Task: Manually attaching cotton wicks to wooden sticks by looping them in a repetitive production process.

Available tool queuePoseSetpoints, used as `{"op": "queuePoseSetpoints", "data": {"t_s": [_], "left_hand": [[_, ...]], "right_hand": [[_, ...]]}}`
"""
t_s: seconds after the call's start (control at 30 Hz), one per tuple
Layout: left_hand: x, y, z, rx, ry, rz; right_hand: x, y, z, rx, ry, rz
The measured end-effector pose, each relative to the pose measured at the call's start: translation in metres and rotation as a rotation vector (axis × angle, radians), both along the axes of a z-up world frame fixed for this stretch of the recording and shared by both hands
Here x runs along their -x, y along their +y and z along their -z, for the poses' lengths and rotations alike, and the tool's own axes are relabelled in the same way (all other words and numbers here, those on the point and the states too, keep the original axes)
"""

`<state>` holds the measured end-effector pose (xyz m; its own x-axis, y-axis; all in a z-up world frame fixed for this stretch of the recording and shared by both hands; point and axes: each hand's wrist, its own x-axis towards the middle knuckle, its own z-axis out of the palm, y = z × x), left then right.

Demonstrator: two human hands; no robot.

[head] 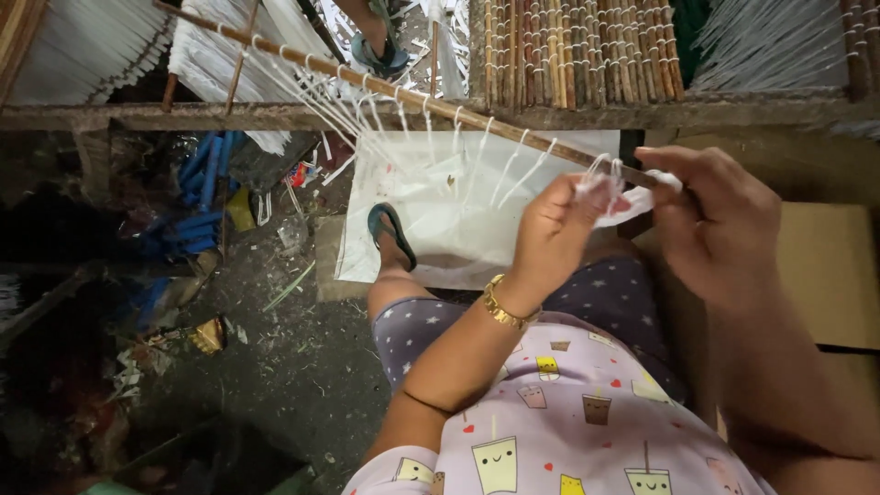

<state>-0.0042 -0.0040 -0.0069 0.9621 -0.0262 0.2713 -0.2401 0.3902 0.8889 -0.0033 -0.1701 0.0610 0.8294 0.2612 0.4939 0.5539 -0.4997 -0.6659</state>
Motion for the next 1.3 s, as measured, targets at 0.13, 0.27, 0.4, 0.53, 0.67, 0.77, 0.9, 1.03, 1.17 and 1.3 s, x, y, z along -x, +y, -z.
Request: {"op": "queuePoseSetpoints", "data": {"t_s": [0.13,0.27,0.4,0.53,0.67,0.77,0.9,1.03,1.17,1.3], "left_hand": [[0.0,0.002,-0.005,-0.289,0.015,-0.023],[-0.003,0.002,-0.002,-0.057,0.054,-0.001],[-0.005,0.01,0.005,-0.024,0.099,-0.097],[-0.005,0.008,0.003,-0.012,0.098,0.019],[-0.003,0.012,-0.016,-0.147,0.146,-0.058],[-0.005,0.03,-0.012,-0.437,0.289,-0.157],[-0.003,0.094,0.081,-1.505,-0.462,-0.495],[0.001,0.106,0.0,0.088,0.086,-0.33],[0.009,0.126,-0.019,0.186,-0.074,-0.276],[0.014,0.123,-0.03,0.168,-0.058,-0.312]], "right_hand": [[0.0,0.006,0.012,0.007,-0.03,0.129],[0.0,0.002,0.013,0.026,-0.003,0.182],[0.001,-0.004,0.007,0.039,-0.034,0.146],[-0.001,0.003,-0.008,0.048,-0.021,0.018],[-0.003,0.009,-0.002,0.15,-0.04,0.072],[-0.002,-0.005,-0.007,0.196,-0.053,-0.003],[0.013,-0.063,0.012,0.13,0.057,0.134],[0.001,-0.157,0.106,0.463,0.354,0.461],[0.014,-0.221,0.207,0.679,0.751,0.76],[0.021,-0.235,0.237,0.609,0.946,0.786]]}}
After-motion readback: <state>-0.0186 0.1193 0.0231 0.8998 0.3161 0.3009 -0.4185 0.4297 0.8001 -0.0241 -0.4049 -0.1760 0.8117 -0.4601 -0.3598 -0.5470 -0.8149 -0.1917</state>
